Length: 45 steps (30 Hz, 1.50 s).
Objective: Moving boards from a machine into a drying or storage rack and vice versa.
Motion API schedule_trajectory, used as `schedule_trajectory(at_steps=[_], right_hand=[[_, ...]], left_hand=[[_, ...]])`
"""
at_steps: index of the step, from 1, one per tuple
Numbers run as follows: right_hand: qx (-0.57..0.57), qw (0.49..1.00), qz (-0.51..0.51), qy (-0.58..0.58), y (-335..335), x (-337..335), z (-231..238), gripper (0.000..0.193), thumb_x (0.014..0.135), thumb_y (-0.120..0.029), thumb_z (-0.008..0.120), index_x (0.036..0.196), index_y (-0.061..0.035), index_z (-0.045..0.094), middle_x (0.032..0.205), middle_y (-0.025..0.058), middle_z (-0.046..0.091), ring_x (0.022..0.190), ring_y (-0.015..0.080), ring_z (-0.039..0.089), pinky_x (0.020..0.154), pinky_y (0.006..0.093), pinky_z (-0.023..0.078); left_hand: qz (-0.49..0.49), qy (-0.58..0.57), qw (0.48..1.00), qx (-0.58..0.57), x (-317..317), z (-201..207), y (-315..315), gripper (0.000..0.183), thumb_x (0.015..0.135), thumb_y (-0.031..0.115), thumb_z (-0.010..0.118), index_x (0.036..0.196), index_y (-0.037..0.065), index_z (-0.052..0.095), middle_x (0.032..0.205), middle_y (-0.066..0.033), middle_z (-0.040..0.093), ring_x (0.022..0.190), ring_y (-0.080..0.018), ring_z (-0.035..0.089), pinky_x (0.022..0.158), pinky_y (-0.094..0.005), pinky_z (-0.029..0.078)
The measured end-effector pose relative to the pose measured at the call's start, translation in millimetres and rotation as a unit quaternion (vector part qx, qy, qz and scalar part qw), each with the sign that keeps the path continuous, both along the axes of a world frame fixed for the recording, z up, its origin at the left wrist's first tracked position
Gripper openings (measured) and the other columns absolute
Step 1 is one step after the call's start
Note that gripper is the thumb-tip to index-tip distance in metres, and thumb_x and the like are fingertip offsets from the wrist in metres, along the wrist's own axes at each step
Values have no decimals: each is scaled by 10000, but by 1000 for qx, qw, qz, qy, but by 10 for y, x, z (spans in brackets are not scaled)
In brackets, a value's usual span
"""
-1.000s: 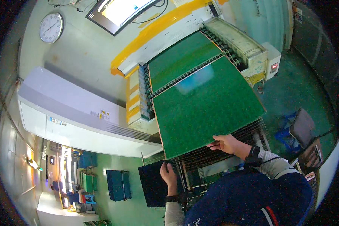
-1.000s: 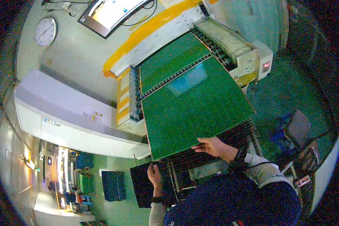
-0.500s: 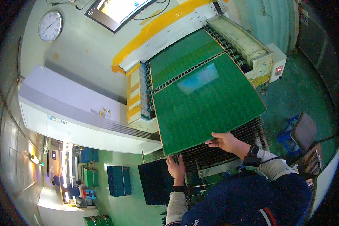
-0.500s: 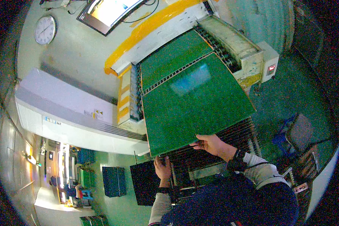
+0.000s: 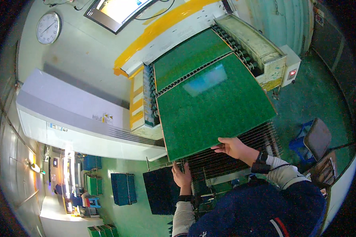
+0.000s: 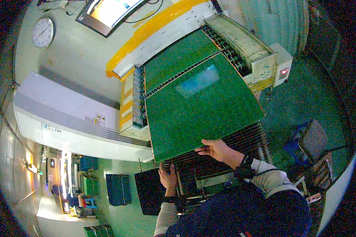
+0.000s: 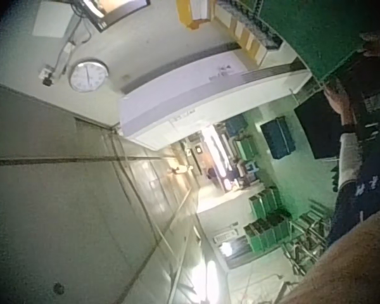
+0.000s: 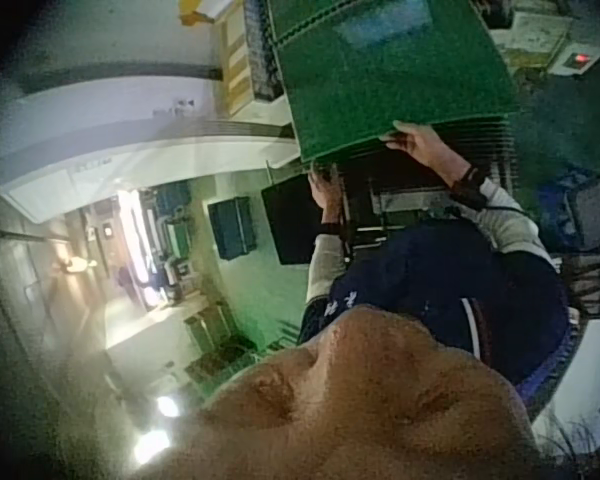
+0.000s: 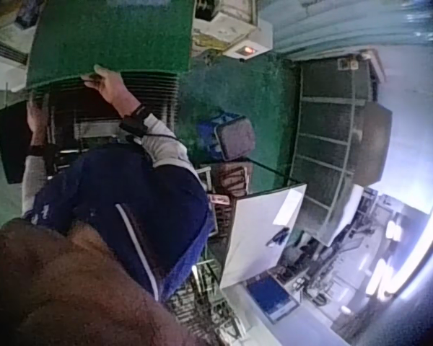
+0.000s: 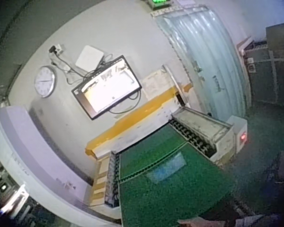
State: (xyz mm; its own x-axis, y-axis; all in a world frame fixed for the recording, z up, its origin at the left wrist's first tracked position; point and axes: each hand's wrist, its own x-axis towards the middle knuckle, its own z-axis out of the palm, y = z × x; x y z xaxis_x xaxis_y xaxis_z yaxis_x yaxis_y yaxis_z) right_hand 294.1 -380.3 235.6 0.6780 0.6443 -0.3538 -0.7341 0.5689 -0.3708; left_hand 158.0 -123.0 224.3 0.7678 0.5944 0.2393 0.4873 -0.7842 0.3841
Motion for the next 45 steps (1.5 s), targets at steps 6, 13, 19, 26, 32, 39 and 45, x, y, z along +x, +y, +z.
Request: schedule_trajectory(at_steps=[6, 13, 19, 26, 32, 39, 45], right_hand=[[4, 1000, 3, -6, 0, 44, 92, 247, 912, -180, 553, 1060, 17, 525, 1112, 157, 575, 1025, 324, 587, 814, 387, 504], [9, 1000, -22, 7, 43, 141, 28, 202, 906, -136, 554, 1059, -7, 528, 983, 122, 601, 893, 335, 642, 719, 402, 551], [19, 1000, -18, 2, 47, 194, 26, 198, 898, -156, 571, 1014, 3, 548, 1024, 137, 595, 948, 337, 619, 768, 398, 525], [7, 1000, -21, 11, 76, 285, 58, 179, 895, -140, 571, 1009, -7, 535, 1005, 133, 588, 918, 336, 625, 744, 415, 535], [-4, 1000, -16, 12, 104, 368, 3, 194, 889, -154, 582, 1006, -7, 532, 998, 140, 588, 926, 353, 617, 735, 423, 534], [-7, 1000, -20, 23, 135, 445, -28, 222, 883, -169, 592, 1014, -6, 517, 992, 142, 567, 923, 359, 611, 747, 429, 526], [-2, 1000, -14, 24, 166, 518, -41, 219, 883, -160, 583, 1025, -8, 515, 988, 151, 575, 928, 347, 613, 748, 426, 526]], left_hand=[[-1, 3, 1000, 3, -14, -9, 19, 660, 832, 465, 593, 1314, 47, 426, 1205, -231, 506, 1018, -402, 549, 815, -460, 465], [-1, 13, 1000, -14, 3, 64, -36, 660, 839, 467, 585, 1321, 48, 417, 1200, -226, 509, 1016, -395, 552, 809, -457, 468], [6, 16, 1000, -11, 11, 0, 13, 657, 836, 470, 590, 1312, 46, 433, 1206, -234, 504, 1038, -395, 542, 828, -444, 467], [-1, 10, 1000, 12, 3, -30, 32, 661, 834, 474, 593, 1307, 41, 435, 1207, -236, 503, 1040, -399, 540, 827, -442, 469], [-4, 3, 1000, -14, 17, 7, 27, 655, 829, 460, 605, 1299, 36, 437, 1198, -231, 510, 1034, -393, 544, 819, -441, 471], [2, 16, 1000, -8, 24, 37, 22, 642, 833, 442, 606, 1294, 27, 440, 1177, -223, 522, 1019, -388, 555, 817, -438, 475], [-3, 0, 1000, 8, 9, 64, 5, 643, 834, 428, 610, 1291, 10, 439, 1167, -212, 530, 1020, -373, 557, 825, -425, 477]])
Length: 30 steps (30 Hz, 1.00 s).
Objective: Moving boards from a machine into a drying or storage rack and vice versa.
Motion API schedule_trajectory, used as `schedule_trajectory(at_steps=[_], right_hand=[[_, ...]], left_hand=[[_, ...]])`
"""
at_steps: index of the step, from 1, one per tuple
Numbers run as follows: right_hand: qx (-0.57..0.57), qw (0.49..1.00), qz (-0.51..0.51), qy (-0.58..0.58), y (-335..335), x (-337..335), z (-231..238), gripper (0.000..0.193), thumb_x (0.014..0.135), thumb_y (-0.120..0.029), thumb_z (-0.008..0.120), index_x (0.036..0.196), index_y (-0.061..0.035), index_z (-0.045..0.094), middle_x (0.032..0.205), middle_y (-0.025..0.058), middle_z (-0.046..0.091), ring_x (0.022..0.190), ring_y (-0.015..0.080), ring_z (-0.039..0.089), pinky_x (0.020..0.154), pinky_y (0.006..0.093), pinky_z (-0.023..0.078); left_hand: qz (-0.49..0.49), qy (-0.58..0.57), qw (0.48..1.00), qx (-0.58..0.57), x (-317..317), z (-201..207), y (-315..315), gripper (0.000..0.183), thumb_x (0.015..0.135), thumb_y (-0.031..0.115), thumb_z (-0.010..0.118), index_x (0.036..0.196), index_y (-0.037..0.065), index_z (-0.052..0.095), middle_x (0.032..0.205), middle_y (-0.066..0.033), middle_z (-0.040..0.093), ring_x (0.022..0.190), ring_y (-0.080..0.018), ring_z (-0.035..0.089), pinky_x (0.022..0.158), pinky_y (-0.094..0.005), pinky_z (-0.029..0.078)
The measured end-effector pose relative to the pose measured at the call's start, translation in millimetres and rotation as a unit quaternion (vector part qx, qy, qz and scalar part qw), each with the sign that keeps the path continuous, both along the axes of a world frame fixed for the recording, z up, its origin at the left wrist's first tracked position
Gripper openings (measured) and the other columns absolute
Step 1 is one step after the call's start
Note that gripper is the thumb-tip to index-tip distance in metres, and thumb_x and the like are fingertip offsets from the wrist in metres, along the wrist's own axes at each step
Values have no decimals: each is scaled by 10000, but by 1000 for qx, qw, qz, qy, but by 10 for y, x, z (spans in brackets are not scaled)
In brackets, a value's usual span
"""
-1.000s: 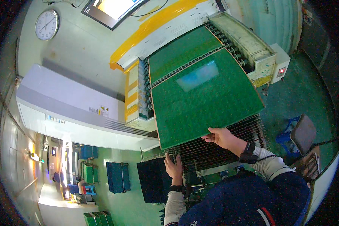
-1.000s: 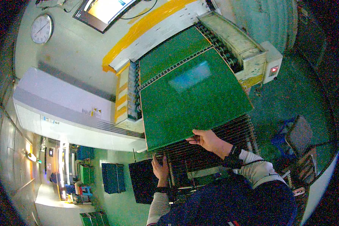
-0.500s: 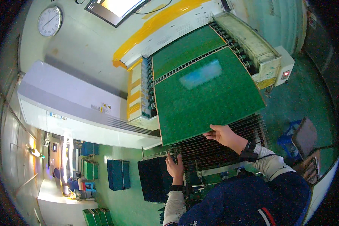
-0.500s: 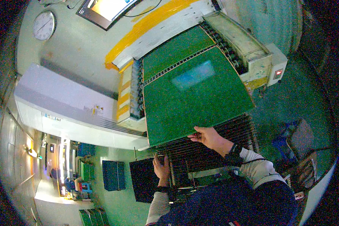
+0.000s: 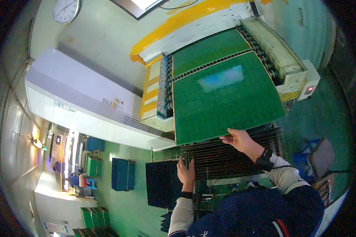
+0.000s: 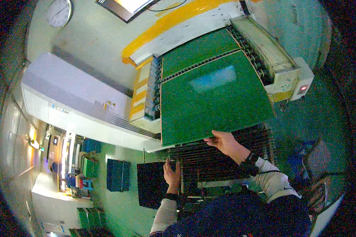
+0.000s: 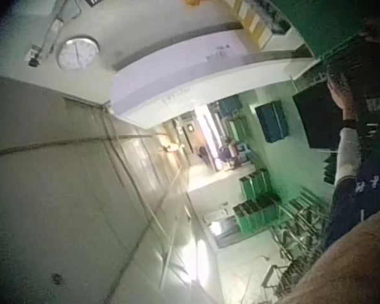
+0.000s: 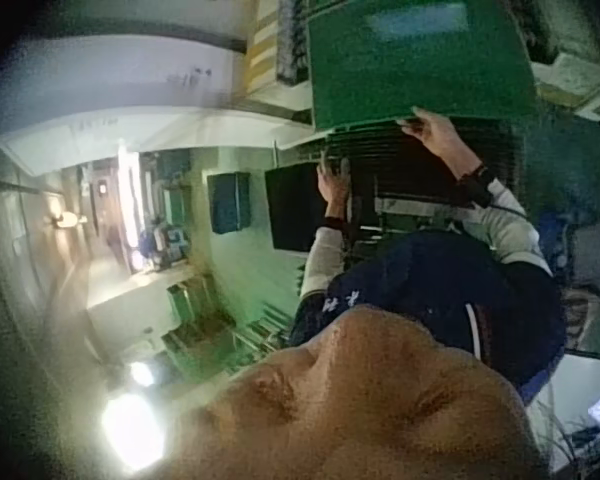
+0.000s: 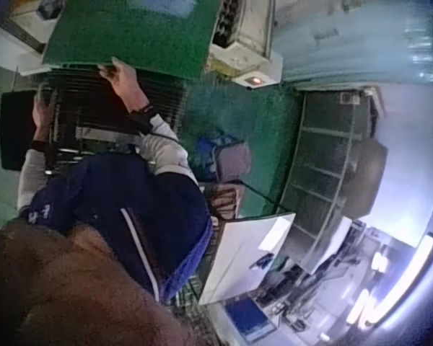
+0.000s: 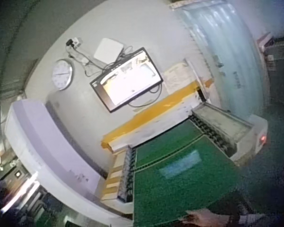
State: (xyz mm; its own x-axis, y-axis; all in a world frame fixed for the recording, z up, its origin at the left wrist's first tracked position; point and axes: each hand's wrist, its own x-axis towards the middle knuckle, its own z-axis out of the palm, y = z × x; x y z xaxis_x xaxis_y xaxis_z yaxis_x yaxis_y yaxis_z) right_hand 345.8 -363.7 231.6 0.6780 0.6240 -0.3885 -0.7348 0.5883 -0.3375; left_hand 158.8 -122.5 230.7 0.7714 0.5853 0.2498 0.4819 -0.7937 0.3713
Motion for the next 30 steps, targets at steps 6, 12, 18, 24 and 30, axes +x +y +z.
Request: schedule_trajectory(at_steps=[6, 12, 18, 24, 30], right_hand=[[4, 999, -8, -33, 29, 87, -8, 230, 894, -170, 563, 1025, 10, 509, 1009, 172, 581, 928, 356, 613, 731, 412, 537], [-9, 1000, -1, -10, 107, 184, -136, 262, 908, -158, 535, 1075, 37, 483, 1039, 212, 580, 930, 362, 607, 730, 402, 544], [-47, 999, -5, -4, 111, 224, 17, 296, 911, -155, 529, 1117, 44, 453, 1053, 221, 583, 916, 327, 606, 728, 381, 545], [-61, 998, 1, -28, 119, 282, 91, 312, 893, -161, 568, 1123, 24, 468, 1093, 177, 566, 947, 304, 605, 715, 333, 546], [-44, 999, 17, -19, 134, 386, 115, 282, 887, -144, 578, 1053, 55, 467, 1063, 202, 569, 940, 309, 616, 731, 343, 565]], left_hand=[[1, 11, 1000, -13, 31, 25, 44, 628, 825, 417, 623, 1285, 25, 452, 1152, -194, 540, 1023, -357, 554, 835, -418, 471], [16, 13, 1000, -17, 1, 79, 38, 626, 818, 424, 628, 1278, 35, 458, 1154, -187, 545, 1022, -349, 555, 836, -415, 470], [14, -3, 999, -35, -11, 127, 70, 645, 813, 425, 628, 1286, 24, 448, 1149, -182, 548, 1008, -345, 562, 833, -411, 474], [23, -15, 999, -31, -70, 93, 89, 674, 817, 441, 617, 1307, 22, 419, 1165, -173, 530, 1032, -339, 546, 863, -417, 451], [29, -25, 997, -63, -104, 121, 86, 644, 829, 434, 607, 1321, 67, 412, 1163, -158, 533, 1007, -342, 555, 862, -418, 459]])
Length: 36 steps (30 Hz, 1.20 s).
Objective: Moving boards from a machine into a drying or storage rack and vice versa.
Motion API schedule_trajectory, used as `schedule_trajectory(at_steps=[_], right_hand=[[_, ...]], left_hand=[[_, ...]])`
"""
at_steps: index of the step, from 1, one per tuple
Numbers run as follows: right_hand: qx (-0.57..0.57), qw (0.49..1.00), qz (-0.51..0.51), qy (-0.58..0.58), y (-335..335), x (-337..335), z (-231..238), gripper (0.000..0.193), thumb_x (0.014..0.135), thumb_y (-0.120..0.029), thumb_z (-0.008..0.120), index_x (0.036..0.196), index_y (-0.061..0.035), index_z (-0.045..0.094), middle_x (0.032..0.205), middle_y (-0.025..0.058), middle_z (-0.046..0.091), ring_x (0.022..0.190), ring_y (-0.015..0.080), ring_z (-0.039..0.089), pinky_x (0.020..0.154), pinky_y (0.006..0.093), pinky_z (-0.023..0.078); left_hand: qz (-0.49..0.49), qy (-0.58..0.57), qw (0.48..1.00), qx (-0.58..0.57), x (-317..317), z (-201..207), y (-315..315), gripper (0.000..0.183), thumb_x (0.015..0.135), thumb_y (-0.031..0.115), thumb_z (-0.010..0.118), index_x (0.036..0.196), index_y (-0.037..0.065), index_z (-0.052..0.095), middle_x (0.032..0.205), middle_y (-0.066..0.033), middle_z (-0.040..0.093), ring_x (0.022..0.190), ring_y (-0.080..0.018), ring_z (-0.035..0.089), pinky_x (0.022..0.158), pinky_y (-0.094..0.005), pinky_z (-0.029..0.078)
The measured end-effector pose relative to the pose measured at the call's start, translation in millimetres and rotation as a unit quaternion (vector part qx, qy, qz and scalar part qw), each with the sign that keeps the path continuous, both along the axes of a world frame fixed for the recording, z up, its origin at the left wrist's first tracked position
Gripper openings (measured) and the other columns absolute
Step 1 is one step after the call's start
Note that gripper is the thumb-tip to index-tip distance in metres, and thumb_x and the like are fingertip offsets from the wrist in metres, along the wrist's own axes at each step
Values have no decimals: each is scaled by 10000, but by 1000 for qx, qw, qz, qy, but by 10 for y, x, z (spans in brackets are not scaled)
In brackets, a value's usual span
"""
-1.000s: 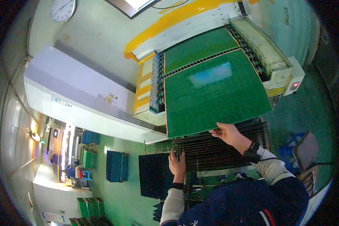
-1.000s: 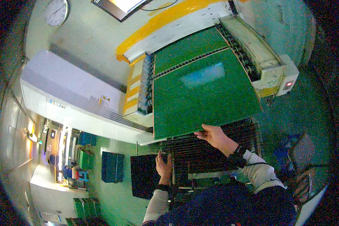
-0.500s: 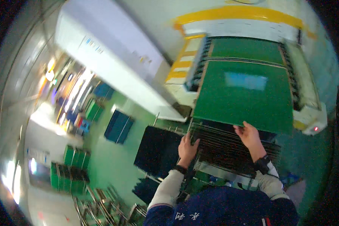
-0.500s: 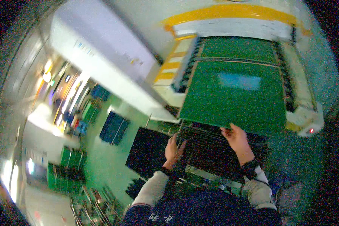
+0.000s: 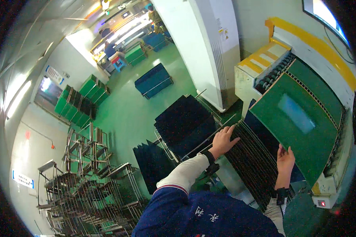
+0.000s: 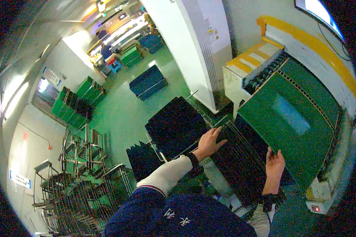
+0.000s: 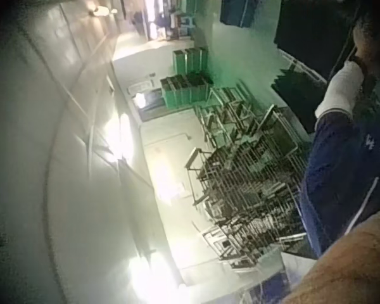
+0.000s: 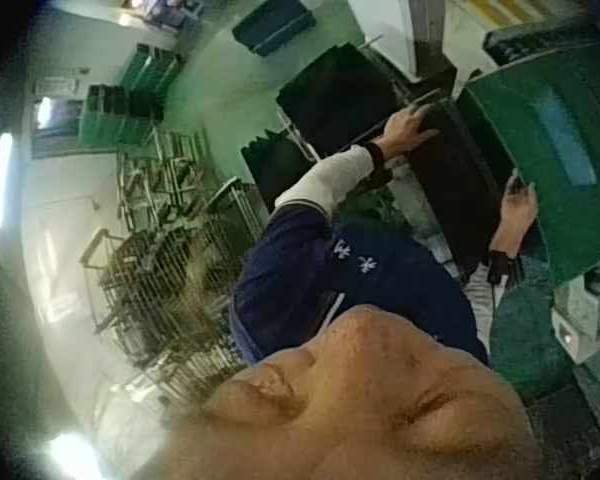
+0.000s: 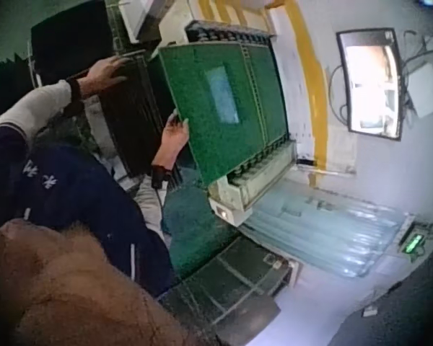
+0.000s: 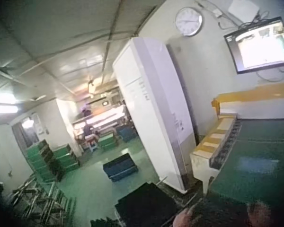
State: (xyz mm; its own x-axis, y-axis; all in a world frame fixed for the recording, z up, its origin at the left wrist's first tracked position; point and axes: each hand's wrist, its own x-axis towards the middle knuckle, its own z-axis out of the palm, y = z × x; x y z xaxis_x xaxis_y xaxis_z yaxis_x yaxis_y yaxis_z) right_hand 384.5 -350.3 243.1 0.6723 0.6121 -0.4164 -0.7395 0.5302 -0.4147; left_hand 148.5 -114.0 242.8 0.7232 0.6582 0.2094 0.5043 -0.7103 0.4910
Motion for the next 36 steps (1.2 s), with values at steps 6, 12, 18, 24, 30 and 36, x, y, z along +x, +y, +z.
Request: schedule_trajectory(at_steps=[6, 12, 18, 24, 30, 36], right_hand=[[1, 999, -2, -54, 29, 52, -21, 306, 897, -160, 564, 1118, 38, 492, 1057, 180, 585, 955, 276, 605, 760, 324, 545], [7, 999, -10, -51, 37, 115, -41, 352, 897, -174, 575, 1158, 44, 485, 1091, 181, 561, 998, 272, 582, 792, 327, 534], [29, 998, -12, -53, 59, 215, -155, 361, 895, -179, 584, 1132, 72, 479, 1073, 189, 543, 1007, 278, 574, 822, 336, 529], [28, 998, -6, -47, 75, 197, -104, 315, 894, -166, 576, 1118, 44, 503, 1061, 196, 577, 958, 301, 596, 817, 367, 536], [26, 998, -19, -60, 20, 368, -116, 279, 935, -177, 490, 1087, 58, 489, 1101, 233, 546, 1016, 333, 557, 820, 404, 542], [-18, 999, -17, -36, 255, 344, -57, 314, 923, -228, 526, 1116, 17, 481, 1016, 196, 579, 960, 288, 581, 821, 364, 514]], left_hand=[[11, -14, 1000, 25, -7, 11, -17, 658, 816, 439, 617, 1319, 66, 413, 1154, -154, 527, 1014, -344, 543, 869, -423, 449], [8, 0, 1000, 8, 2, 54, -37, 666, 809, 428, 624, 1331, 80, 399, 1165, -142, 521, 1032, -341, 533, 877, -427, 441], [19, 8, 1000, 7, -18, 21, -29, 665, 808, 436, 620, 1331, 89, 401, 1162, -140, 522, 1024, -343, 536, 879, -433, 439], [18, 17, 1000, 15, -96, 60, -29, 662, 810, 433, 619, 1321, 62, 420, 1155, -149, 528, 1013, -326, 544, 865, -409, 443], [-7, -25, 999, 30, 88, 67, -29, 620, 784, 403, 645, 1277, 74, 462, 1090, -159, 567, 937, -351, 582, 794, -422, 483], [27, 46, 998, 21, 37, 31, 20, 620, 788, 411, 653, 1265, 56, 480, 1096, -152, 569, 970, -328, 576, 804, -406, 481]])
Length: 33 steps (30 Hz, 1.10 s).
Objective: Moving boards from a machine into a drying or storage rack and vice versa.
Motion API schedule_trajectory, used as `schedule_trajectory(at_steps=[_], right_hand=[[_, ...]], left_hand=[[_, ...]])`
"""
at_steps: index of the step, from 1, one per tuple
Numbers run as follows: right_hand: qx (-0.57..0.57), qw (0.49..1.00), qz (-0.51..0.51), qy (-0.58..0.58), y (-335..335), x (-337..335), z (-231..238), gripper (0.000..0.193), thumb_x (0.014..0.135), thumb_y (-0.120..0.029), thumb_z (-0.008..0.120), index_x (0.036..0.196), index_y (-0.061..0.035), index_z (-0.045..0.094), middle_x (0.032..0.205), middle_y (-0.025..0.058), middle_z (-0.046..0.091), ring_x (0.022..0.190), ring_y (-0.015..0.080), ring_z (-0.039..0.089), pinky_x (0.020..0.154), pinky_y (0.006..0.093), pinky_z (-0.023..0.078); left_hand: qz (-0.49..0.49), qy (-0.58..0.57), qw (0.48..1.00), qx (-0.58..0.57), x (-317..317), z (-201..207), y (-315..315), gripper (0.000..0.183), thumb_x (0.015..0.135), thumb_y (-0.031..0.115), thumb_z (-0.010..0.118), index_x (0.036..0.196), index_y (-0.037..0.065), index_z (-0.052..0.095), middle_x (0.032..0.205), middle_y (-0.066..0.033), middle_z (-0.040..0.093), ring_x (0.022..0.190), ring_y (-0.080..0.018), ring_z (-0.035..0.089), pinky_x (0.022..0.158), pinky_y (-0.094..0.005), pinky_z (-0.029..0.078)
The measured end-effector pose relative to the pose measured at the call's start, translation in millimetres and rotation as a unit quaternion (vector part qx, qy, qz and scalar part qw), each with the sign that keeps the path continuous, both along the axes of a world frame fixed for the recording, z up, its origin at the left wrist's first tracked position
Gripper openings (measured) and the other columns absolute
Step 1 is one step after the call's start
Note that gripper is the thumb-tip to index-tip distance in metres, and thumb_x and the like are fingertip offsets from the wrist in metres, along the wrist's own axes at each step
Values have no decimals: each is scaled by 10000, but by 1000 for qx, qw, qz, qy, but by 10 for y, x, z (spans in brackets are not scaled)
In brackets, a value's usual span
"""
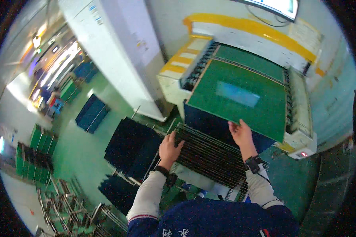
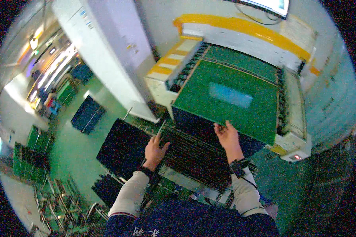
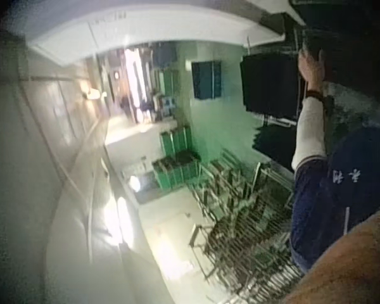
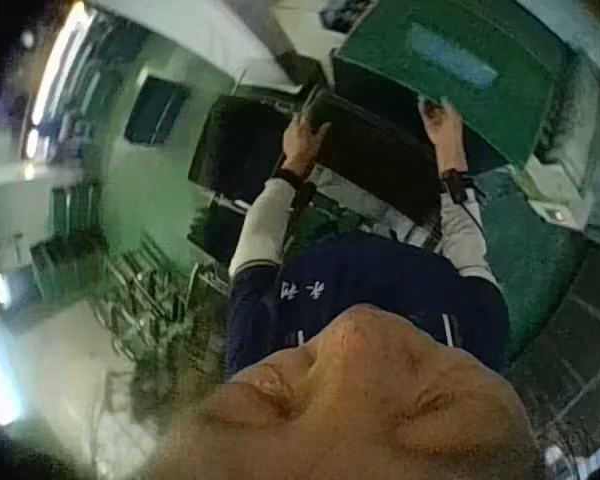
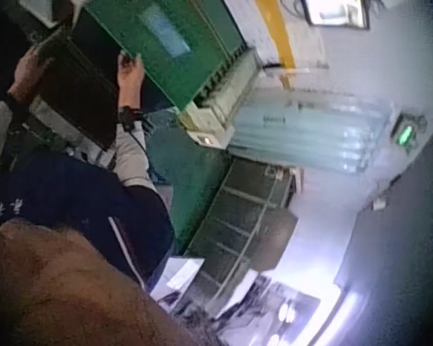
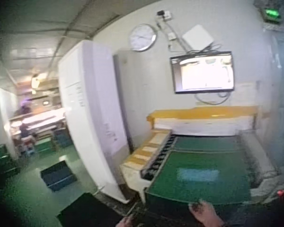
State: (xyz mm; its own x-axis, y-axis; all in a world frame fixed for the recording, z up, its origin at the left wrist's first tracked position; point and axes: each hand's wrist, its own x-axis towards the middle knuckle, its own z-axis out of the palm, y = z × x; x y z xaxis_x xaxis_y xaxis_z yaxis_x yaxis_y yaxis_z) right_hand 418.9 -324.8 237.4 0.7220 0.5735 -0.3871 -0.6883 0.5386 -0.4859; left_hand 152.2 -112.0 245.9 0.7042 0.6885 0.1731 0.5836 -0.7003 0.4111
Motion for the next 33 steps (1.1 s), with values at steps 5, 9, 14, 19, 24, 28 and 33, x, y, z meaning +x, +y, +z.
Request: schedule_trajectory(at_steps=[5, 9, 14, 19, 24, 28, 33], right_hand=[[23, 1000, -3, -2, -142, 74, -7, 308, 924, -231, 520, 1091, 26, 481, 1040, 189, 571, 970, 297, 578, 827, 368, 516], [35, 999, -24, 20, -136, 104, -2, 254, 915, -201, 538, 1018, 24, 480, 984, 207, 582, 919, 320, 602, 809, 405, 531], [55, 998, -9, 2, -102, 188, -15, 239, 923, -182, 519, 1020, 27, 454, 965, 210, 576, 913, 334, 600, 803, 413, 536], [43, 998, -30, 22, -56, 235, 49, 219, 928, -168, 503, 1021, 25, 459, 976, 212, 566, 902, 341, 599, 785, 421, 539], [44, 998, -31, 23, -23, 297, 31, 231, 929, -173, 499, 1034, 31, 469, 991, 206, 565, 925, 330, 591, 809, 412, 534], [58, 998, -31, 6, 24, 383, -80, 312, 928, -226, 511, 1087, 41, 481, 1019, 184, 575, 969, 304, 584, 842, 386, 522], [-43, 998, 53, -7, -122, 304, 89, 411, 920, -349, 521, 1085, 28, 523, 1024, 172, 607, 924, 279, 610, 809, 378, 522]], left_hand=[[-27, -26, 998, 41, 77, -70, -54, 649, 796, 430, 644, 1276, 30, 466, 1126, -153, 563, 1000, -313, 567, 810, -397, 472], [-20, -20, 999, 23, 89, -17, -91, 650, 798, 434, 640, 1278, 33, 464, 1156, -166, 551, 1020, -320, 557, 833, -404, 463], [-23, -17, 999, 26, 70, -63, -78, 645, 804, 438, 632, 1282, 39, 465, 1177, -178, 540, 1034, -339, 545, 852, -413, 453], [-25, -30, 999, 33, 63, -94, -68, 648, 803, 447, 631, 1280, 39, 471, 1179, -182, 542, 1047, -343, 542, 863, -417, 449], [-22, -20, 999, 38, 43, -104, -64, 643, 804, 441, 630, 1276, 34, 473, 1174, -186, 545, 1048, -342, 542, 865, -414, 450], [-26, -25, 998, 45, 38, -95, -66, 640, 806, 439, 628, 1274, 30, 474, 1167, -191, 545, 1040, -346, 544, 855, -410, 455], [-43, -33, 998, 35, 56, -131, -37, 630, 812, 431, 624, 1268, 23, 475, 1159, -192, 547, 1030, -348, 550, 843, -409, 461]])
